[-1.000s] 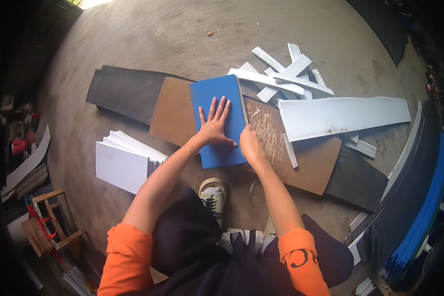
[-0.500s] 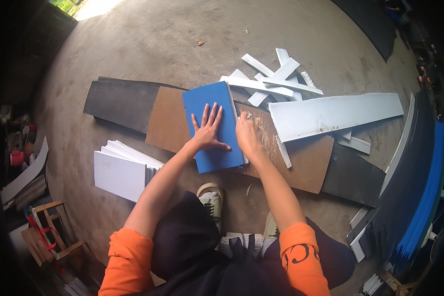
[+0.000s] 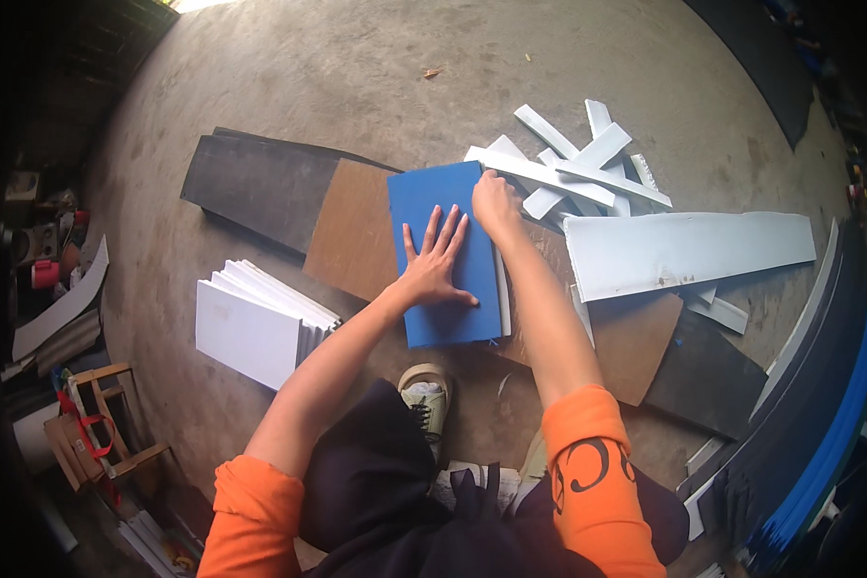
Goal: The person sits on the floor and uses a utility knife to cut blue and white sheets of material. They repeatedly align the sheets, score them with the knife, and separate the cut pieces, stacking the finished pieces and discarding offcuts.
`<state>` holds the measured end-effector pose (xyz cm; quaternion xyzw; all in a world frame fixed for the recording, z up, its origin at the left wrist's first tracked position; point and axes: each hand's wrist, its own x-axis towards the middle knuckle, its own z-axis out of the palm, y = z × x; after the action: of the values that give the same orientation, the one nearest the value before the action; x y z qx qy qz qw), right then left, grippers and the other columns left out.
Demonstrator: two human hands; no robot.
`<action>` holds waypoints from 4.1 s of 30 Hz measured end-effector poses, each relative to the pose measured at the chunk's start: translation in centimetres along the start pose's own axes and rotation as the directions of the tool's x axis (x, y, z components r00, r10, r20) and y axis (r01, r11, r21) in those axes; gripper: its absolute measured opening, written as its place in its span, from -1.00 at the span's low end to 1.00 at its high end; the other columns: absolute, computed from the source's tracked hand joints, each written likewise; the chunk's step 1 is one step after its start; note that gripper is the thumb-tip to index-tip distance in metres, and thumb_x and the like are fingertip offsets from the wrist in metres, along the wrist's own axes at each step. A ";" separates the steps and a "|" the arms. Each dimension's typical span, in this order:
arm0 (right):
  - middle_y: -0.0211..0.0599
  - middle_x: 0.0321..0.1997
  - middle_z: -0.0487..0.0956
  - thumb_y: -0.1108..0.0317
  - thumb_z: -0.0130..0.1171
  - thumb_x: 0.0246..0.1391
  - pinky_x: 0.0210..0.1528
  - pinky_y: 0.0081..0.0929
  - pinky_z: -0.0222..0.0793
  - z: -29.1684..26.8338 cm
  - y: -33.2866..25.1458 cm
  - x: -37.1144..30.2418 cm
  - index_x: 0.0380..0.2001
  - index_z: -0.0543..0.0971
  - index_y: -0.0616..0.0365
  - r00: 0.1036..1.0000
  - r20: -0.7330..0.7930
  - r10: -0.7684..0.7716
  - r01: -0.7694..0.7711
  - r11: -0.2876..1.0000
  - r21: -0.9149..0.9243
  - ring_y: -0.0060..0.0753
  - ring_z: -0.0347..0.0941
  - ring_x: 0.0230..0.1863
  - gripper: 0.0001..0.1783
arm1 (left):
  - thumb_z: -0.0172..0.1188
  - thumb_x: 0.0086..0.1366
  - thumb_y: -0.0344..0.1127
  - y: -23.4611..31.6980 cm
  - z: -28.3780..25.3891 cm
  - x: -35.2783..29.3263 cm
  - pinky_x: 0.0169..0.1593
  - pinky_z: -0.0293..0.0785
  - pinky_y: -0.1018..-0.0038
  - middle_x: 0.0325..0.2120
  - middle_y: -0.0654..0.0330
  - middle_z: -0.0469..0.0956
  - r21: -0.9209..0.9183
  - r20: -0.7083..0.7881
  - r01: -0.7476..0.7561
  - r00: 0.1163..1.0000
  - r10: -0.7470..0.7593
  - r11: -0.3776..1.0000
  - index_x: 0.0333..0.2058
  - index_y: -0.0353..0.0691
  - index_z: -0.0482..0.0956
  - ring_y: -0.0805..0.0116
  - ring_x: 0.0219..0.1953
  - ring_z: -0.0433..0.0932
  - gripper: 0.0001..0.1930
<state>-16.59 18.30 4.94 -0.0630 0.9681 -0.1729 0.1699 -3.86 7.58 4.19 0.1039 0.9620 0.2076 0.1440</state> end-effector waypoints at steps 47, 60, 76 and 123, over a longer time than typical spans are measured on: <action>0.22 -0.52 0.47 0.26 -0.23 0.13 -0.32 0.07 0.30 3.2 5.5 -25.2 -0.36 0.25 0.26 0.952 0.216 0.216 -0.232 0.972 0.050 0.26 0.41 -0.38 -0.77 | 0.30 -0.56 0.35 -0.1 0.6 0.2 0.05 -0.65 -0.26 0.25 0.17 -0.41 0.028 -0.027 0.027 0.999 -0.026 0.999 0.22 -0.10 -0.31 0.14 0.26 -0.57 0.39; 0.10 -0.40 0.48 0.32 0.09 -0.09 -0.30 -0.20 0.31 4.1 7.4 -15.7 -0.36 0.30 0.35 0.966 -0.179 0.188 -0.086 0.883 0.462 0.03 0.44 -0.33 -0.68 | 0.23 -0.34 0.33 -1.3 1.2 0.4 0.09 -0.70 -0.14 0.25 0.24 -0.27 -0.154 -0.174 -0.056 0.984 0.029 0.986 0.21 -0.02 -0.15 0.24 0.28 -0.46 0.17; -0.17 -0.45 0.47 0.49 0.17 -0.28 -0.31 -0.39 0.33 0.4 6.7 -15.0 -0.45 0.33 0.23 0.927 -0.248 0.283 -0.022 0.700 0.714 -0.28 0.45 -0.40 -0.73 | 0.31 -0.24 -0.13 -0.3 -0.6 -0.2 0.10 -0.40 -0.26 0.12 0.10 -0.08 -0.287 -0.305 0.283 0.879 -0.367 0.915 0.00 -0.08 0.05 0.03 0.25 -0.30 -0.18; 0.07 -0.60 0.44 0.29 -0.24 0.17 -0.66 -0.15 0.24 -10.2 5.4 -27.9 -0.20 0.17 0.27 0.733 -0.654 -0.186 0.474 0.830 0.295 0.08 0.41 -0.60 -0.75 | -0.04 0.16 -0.26 15.6 -14.9 -7.2 -0.43 0.42 0.22 -0.50 0.05 0.49 0.293 -0.336 -0.266 0.871 0.359 0.918 -0.27 -0.22 0.30 0.06 -0.40 0.52 -0.80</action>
<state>5.58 31.63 20.61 -0.1407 0.8767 -0.4273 -0.1703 0.32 14.11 25.57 0.2331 0.9592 0.1281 -0.0959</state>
